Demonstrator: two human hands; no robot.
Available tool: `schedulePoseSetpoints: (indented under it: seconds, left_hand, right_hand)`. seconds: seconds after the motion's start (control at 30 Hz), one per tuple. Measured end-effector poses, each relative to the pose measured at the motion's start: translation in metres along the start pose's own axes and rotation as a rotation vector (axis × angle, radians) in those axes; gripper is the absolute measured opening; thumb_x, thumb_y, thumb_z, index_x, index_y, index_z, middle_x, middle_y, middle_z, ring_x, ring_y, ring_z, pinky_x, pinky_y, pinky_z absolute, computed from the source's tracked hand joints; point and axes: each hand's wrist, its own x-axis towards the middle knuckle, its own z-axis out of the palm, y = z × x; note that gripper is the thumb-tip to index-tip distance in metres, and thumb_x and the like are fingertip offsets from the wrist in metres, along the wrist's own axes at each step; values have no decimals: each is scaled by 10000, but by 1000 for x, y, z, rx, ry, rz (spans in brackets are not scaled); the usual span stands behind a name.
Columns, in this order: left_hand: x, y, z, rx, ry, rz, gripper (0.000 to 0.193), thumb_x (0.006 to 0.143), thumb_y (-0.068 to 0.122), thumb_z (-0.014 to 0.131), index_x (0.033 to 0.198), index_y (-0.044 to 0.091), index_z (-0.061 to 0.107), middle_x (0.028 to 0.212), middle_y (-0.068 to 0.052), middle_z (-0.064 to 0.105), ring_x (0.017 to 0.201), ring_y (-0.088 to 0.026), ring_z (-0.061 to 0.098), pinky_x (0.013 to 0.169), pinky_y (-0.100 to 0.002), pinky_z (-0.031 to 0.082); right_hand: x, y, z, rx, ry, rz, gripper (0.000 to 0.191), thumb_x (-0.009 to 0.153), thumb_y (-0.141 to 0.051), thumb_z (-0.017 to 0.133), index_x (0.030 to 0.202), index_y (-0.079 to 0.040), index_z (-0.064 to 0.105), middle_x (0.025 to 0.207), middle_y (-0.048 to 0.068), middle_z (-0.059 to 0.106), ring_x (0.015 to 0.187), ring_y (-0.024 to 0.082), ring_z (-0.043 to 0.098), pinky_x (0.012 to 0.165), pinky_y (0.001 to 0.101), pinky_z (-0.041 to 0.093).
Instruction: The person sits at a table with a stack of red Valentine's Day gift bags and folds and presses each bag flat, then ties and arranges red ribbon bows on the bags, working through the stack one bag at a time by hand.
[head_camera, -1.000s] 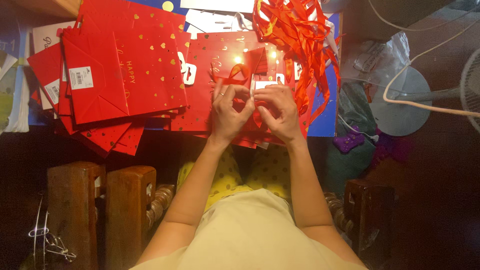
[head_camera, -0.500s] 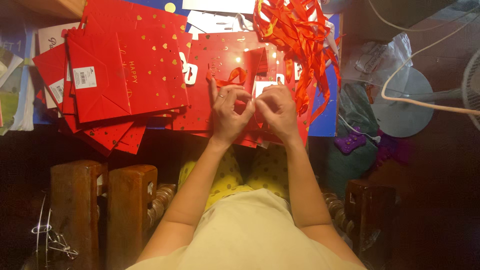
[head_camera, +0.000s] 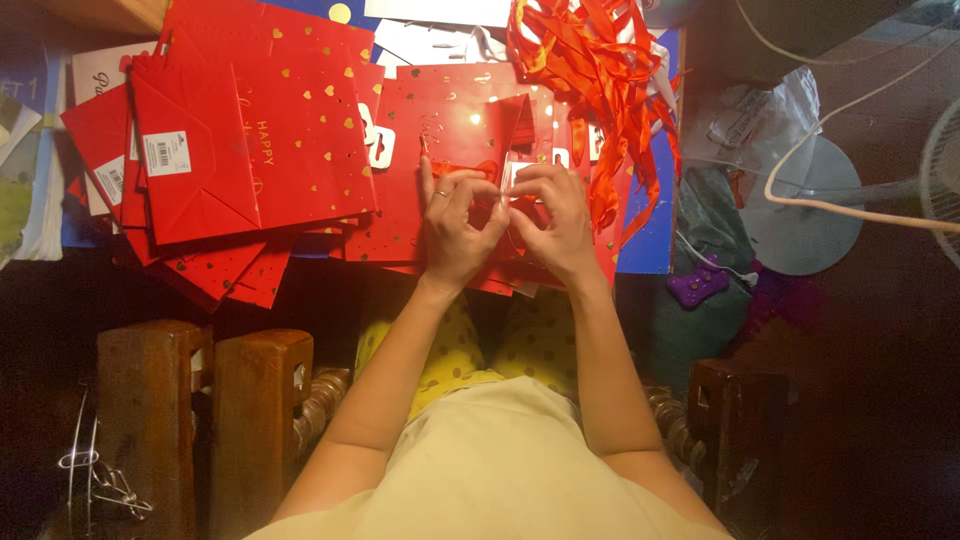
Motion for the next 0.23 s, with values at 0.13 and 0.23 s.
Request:
schedulePoseSetpoints:
  seconds: [0.13, 0.23]
  left_hand:
    - [0, -1, 2, 11, -1, -22, 145, 875, 174, 769, 936, 100, 660, 955, -18, 675, 1021, -205, 660, 1290, -601, 187]
    - [1, 0, 0, 7, -17, -39, 146, 867, 179, 769, 935, 105, 663, 953, -18, 680, 954, -190, 654, 1297, -605, 190]
  right_hand:
    - [-7, 13, 0, -32, -45, 9, 163, 818, -44, 782, 941, -91, 686, 1148, 76, 638, 1095, 282, 566, 979, 409, 448]
    - [-14, 32, 12, 213, 43, 186, 94, 958, -51, 696, 1026, -92, 646, 1104, 31, 635, 1111, 205, 602, 1028, 383, 494]
